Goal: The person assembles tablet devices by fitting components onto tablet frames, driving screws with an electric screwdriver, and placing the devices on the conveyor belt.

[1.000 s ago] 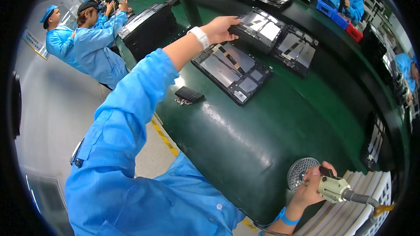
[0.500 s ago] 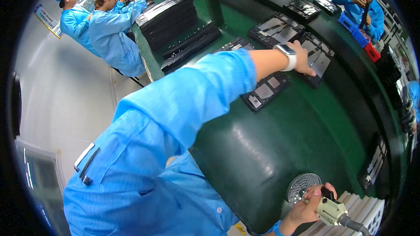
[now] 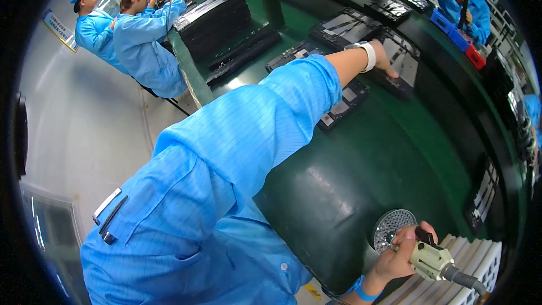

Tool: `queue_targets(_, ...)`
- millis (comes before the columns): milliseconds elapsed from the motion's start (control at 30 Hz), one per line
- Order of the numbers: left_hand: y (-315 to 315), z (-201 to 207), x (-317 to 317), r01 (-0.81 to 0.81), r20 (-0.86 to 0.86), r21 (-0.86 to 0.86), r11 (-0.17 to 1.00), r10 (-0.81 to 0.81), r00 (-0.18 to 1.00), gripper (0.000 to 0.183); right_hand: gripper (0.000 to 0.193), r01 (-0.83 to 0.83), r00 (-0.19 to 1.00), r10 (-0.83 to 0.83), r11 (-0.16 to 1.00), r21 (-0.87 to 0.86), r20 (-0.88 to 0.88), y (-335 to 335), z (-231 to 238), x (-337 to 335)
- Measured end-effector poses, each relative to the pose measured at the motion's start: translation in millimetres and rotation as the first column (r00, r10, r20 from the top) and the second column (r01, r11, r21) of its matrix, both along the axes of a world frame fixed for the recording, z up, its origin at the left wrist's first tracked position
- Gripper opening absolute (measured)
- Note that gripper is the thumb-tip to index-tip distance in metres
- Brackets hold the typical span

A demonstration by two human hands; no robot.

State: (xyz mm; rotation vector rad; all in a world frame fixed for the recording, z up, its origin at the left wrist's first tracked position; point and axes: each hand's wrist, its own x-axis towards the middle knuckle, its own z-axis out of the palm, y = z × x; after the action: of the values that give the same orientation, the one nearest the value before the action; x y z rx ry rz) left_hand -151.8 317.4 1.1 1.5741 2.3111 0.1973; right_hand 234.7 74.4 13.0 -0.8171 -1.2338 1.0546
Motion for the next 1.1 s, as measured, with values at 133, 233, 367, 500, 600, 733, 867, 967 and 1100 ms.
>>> queue_targets(133, -25.5, 21.7, 32.0, -0.472, 0.923, 0.161, 0.867, 0.038, 0.384, 0.033, 0.024, 0.005, 1.0, -0.005, 0.999, 0.032, 0.002, 0.8, -1.4, 1.7)
queue_targets(233, -79.7, 47.9, 73.9, -0.539, 0.994, 0.104, 0.836, -0.097, 0.042, 0.015, 0.021, 0.039, 0.999, -0.04, 0.999, 0.014, 0.021, 2.7, -4.7, 12.1)
queue_targets(367, -175.8, 39.9, 77.6, -0.291, 0.977, 0.095, 0.952, -0.145, -0.157, 0.021, 0.022, 0.041, 0.999, -0.041, 0.999, 0.015, -0.021, 5.0, -3.9, 15.3)
queue_targets(500, -286.5, 13.9, 89.3, -0.103, 0.981, 0.19, 0.976, -0.185, 0.06, 0.05, 0.031, 0.094, 0.995, -0.095, 0.995, 0.02, 0.038, 6.0, -0.9, 13.9)
queue_targets(600, -349.0, 9.8, 110.9, -0.142, 0.979, 0.104, 0.984, -0.126, -0.16, 0.052, 0.032, 0.079, 0.995, -0.081, 0.996, 0.032, 0.064, 6.9, -4.1, 14.3)
queue_targets(733, -374.7, 19.7, 106.3, 0.064, 0.93, 0.171, 0.983, -0.182, 0.319, 0.048, 0.032, 0.081, 0.992, -0.082, 0.997, 0.02, 0.093, 5.8, -4.9, 13.6)
queue_targets(867, -398.3, 28.7, 68.4, 0.146, 0.156, 0.331, 0.932, -0.206, 0.966, 0.054, 0.032, 0.052, 0.993, -0.054, 0.999, 0.014, 0.104, 1.9, -2.9, 11.3)
queue_targets(967, -406.5, 16.1, 14.0, 0.176, -0.301, 0.526, 0.832, -0.011, 0.954, 0.05, 0.033, 0.073, 0.991, -0.076, 0.997, 0.025, 0.106, 1.6, -3.0, 9.0)
queue_targets(1100, -417.6, -12.8, -27.2, 0.112, -0.243, 0.532, 0.839, 0.024, 0.97, 0.045, 0.033, 0.076, 0.988, -0.08, 0.997, 0.033, 0.13, 0.8, -1.1, 5.7)
